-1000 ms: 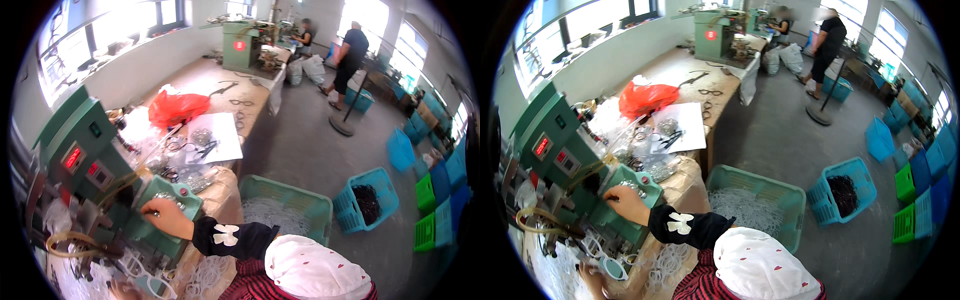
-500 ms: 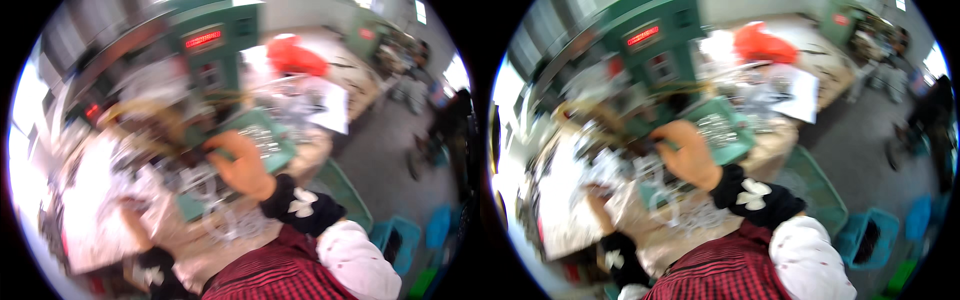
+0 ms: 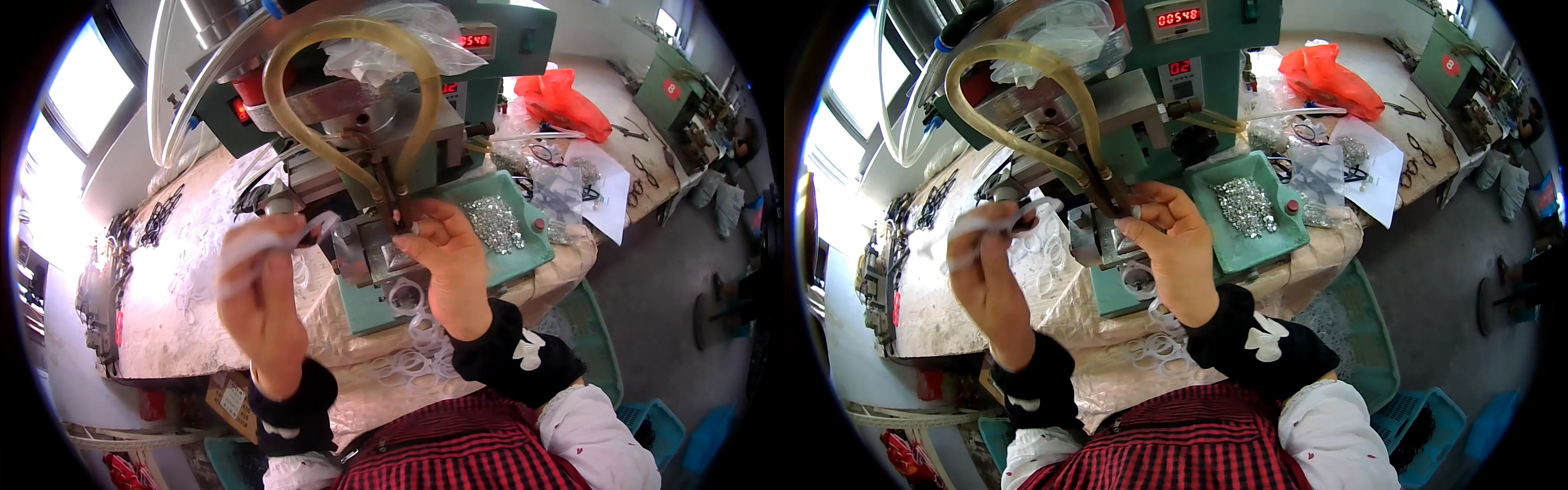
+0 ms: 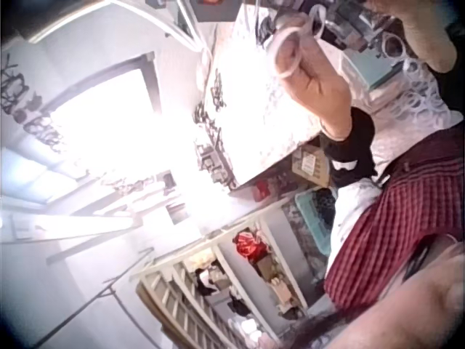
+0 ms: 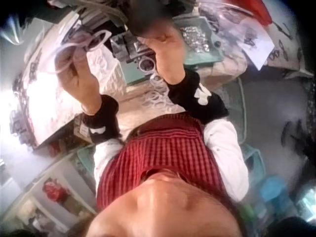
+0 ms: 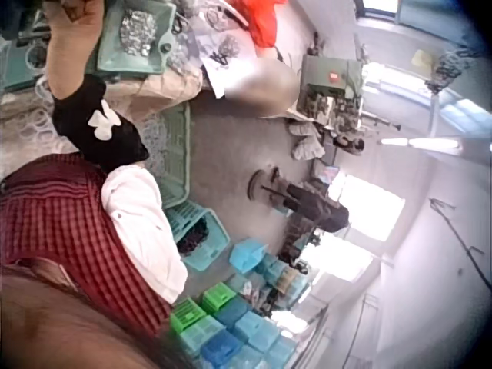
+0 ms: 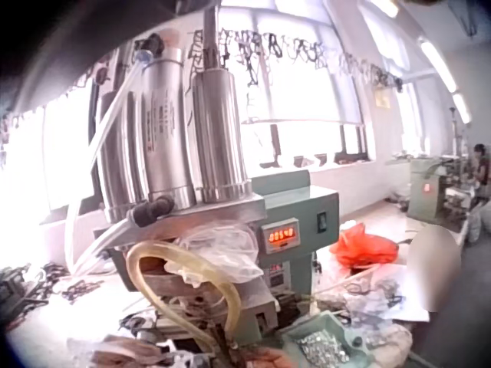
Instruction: The person assembles eyeglasses by placing white plastic frames into a green jig on a press machine, then inserting small metal screws into the hinge area. The person repeatedly operates the press to secure the screws, removes the assembled frames, and places them on the table. The process is repeated for multiple frames.
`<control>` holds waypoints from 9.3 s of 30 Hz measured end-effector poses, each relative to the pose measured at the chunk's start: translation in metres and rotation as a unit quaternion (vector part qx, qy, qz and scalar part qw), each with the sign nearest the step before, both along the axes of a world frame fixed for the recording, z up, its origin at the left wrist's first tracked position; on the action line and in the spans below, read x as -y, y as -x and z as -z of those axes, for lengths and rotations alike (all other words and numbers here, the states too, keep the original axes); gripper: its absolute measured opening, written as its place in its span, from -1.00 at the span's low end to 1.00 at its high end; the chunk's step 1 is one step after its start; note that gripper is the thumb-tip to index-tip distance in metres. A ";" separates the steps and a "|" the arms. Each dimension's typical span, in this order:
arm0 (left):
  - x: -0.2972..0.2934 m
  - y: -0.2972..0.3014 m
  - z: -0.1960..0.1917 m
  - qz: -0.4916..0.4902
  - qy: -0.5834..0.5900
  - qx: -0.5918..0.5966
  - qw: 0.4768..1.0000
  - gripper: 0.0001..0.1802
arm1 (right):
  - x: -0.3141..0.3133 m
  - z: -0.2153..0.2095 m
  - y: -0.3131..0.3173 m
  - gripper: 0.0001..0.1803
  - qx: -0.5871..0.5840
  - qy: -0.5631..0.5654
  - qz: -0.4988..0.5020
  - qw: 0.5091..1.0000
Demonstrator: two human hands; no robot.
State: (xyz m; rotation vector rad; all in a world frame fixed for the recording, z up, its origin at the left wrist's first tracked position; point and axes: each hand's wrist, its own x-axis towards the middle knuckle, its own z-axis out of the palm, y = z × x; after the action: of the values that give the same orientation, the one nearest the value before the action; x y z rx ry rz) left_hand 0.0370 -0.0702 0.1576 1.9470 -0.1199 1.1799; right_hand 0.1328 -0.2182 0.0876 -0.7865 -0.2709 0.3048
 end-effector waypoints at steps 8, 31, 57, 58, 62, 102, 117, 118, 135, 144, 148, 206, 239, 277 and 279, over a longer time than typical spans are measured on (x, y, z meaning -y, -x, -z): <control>0.022 0.007 0.035 0.090 -0.293 -0.011 0.952 -0.65 | 0.037 -0.003 -0.015 -0.55 0.285 0.275 0.044 0.917; 0.013 0.044 0.050 -0.171 -0.302 -0.060 0.936 -0.74 | 0.087 0.107 -0.074 -0.89 0.371 0.577 0.372 0.626; -0.166 0.046 0.199 -0.205 -0.009 -0.133 0.970 -0.51 | 0.036 0.004 -0.041 -0.78 0.418 0.297 0.222 0.829; -0.132 0.032 0.175 -0.164 0.112 -0.172 0.965 -0.66 | 0.027 0.013 -0.043 -0.73 0.367 0.311 0.205 0.852; -0.073 0.039 0.147 -0.086 0.334 -0.158 0.925 -0.78 | 0.015 0.010 -0.025 -0.63 0.256 0.282 0.139 0.914; 0.042 0.069 0.091 -0.102 -0.280 0.056 0.953 -0.71 | 0.060 0.100 -0.061 -0.86 0.377 0.558 0.341 0.656; -0.174 0.001 0.181 -0.118 -0.324 -0.382 0.858 -0.69 | 0.115 0.086 -0.061 -0.85 0.299 0.420 0.348 0.784; -0.173 0.006 0.185 -0.117 -0.295 -0.374 0.872 -0.70 | 0.131 0.084 -0.053 -0.85 0.288 0.451 0.349 0.769; -0.186 0.030 0.208 -0.320 -0.109 -0.387 0.858 -0.70 | 0.018 0.019 -0.022 -0.61 0.262 0.276 0.144 0.914; -0.047 0.034 0.066 -0.060 0.250 0.050 0.965 -0.74 | 0.011 -0.013 -0.005 -0.47 0.117 0.159 0.026 0.980; 0.006 0.033 0.042 0.061 -0.130 0.003 0.990 -0.85 | 0.022 -0.024 0.013 -0.45 0.209 0.184 0.063 0.958; -0.026 0.059 0.108 0.244 0.354 -0.520 0.738 -0.82 | 0.016 0.008 -0.027 -0.44 0.267 0.284 0.128 0.912; 0.070 0.007 0.054 0.384 0.616 -0.369 0.581 -0.61 | 0.119 0.072 -0.050 -0.89 0.367 0.651 0.231 0.623; -0.064 0.029 0.132 0.041 0.439 -0.085 0.893 -0.77 | 0.017 0.012 -0.022 -0.54 0.211 0.254 0.130 0.935; -0.050 0.028 0.111 0.087 0.389 -0.026 0.917 -0.78 | 0.019 0.015 -0.020 -0.53 0.193 0.216 0.109 0.951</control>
State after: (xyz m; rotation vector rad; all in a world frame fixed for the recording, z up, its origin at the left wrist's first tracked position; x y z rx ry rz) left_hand 0.0091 -0.0202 0.0467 1.2286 0.1818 0.8683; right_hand 0.1533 -0.2372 0.0729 -1.3026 -0.4888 -0.0079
